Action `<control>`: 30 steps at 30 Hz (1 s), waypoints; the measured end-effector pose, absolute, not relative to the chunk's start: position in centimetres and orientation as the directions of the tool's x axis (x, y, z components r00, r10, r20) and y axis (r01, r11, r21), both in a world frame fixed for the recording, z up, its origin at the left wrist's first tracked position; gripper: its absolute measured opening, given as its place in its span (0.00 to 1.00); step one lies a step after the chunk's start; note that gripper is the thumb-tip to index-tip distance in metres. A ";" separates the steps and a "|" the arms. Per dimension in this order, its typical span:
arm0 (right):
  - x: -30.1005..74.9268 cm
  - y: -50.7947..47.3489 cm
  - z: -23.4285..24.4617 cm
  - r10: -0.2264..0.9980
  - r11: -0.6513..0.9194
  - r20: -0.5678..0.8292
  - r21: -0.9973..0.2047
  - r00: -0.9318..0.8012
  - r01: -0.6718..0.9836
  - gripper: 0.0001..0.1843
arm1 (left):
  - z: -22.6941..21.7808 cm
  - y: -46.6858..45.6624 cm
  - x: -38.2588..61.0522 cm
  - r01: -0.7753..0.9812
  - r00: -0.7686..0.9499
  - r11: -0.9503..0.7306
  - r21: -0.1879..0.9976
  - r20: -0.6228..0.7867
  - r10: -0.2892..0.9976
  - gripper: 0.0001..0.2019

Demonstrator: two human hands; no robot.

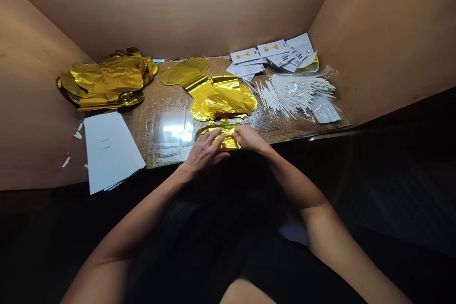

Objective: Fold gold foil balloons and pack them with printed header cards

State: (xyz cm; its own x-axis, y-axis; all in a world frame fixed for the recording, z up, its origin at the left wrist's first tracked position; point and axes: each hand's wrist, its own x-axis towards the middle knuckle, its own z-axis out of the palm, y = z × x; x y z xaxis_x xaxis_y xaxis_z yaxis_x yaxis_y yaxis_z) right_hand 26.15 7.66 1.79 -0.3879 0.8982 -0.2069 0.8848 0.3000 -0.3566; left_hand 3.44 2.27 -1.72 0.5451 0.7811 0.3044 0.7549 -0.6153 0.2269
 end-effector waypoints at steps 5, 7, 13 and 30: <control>28.0 3.2 2.2 0.931 0.311 -0.110 -0.268 -0.349 0.912 0.15 | -4.0 -0.8 3.4 0.659 0.666 -0.719 0.221 0.271 0.695 0.20; 28.2 2.2 2.7 0.878 0.466 0.016 -0.250 -0.478 0.849 0.17 | -4.1 -0.1 3.2 0.642 0.652 -0.707 0.295 0.275 0.707 0.19; 27.5 8.5 3.4 0.734 0.519 -0.185 -0.467 -0.654 0.716 0.06 | -1.3 4.3 2.4 0.612 0.396 -0.377 0.695 0.143 0.907 0.13; 24.6 -0.7 -0.8 0.892 -0.243 -0.159 -0.958 -0.423 -0.153 0.19 | -0.2 -3.4 4.0 -0.201 0.265 0.286 0.937 -0.229 0.937 0.18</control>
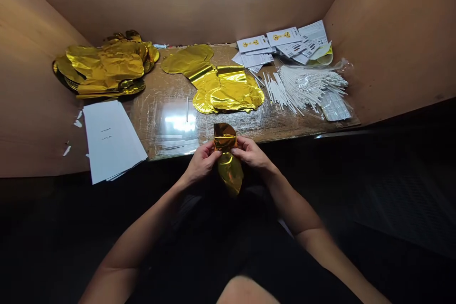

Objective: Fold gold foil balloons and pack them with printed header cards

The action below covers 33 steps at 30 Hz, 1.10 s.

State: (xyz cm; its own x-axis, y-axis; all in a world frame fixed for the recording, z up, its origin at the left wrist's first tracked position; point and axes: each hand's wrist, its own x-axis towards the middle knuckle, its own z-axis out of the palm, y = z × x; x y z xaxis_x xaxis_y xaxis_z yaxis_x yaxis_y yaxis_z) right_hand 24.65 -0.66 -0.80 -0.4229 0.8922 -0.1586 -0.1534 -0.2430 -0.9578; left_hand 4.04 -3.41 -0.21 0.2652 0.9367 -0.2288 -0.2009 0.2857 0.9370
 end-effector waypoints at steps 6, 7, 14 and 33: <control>23.9 0.0 -0.1 0.885 -0.346 -0.216 -0.897 -0.412 -0.275 0.11 | 1.6 -3.7 2.4 0.025 0.280 0.085 0.996 -0.089 0.956 0.10; 23.8 0.0 -0.1 0.883 -0.353 -0.224 -0.896 -0.412 -0.270 0.10 | 1.6 -3.8 2.3 0.045 0.276 0.038 0.998 -0.049 0.960 0.10; 24.0 0.6 0.9 0.797 -0.405 -0.263 -0.900 -0.543 -0.158 0.25 | 1.6 -4.4 3.4 0.022 0.080 0.016 1.000 -0.018 0.997 0.21; 22.6 2.9 5.9 0.621 0.301 -0.108 -0.882 -0.776 0.363 0.10 | 2.0 -3.7 -1.7 0.417 0.262 -0.276 0.866 0.177 0.949 0.11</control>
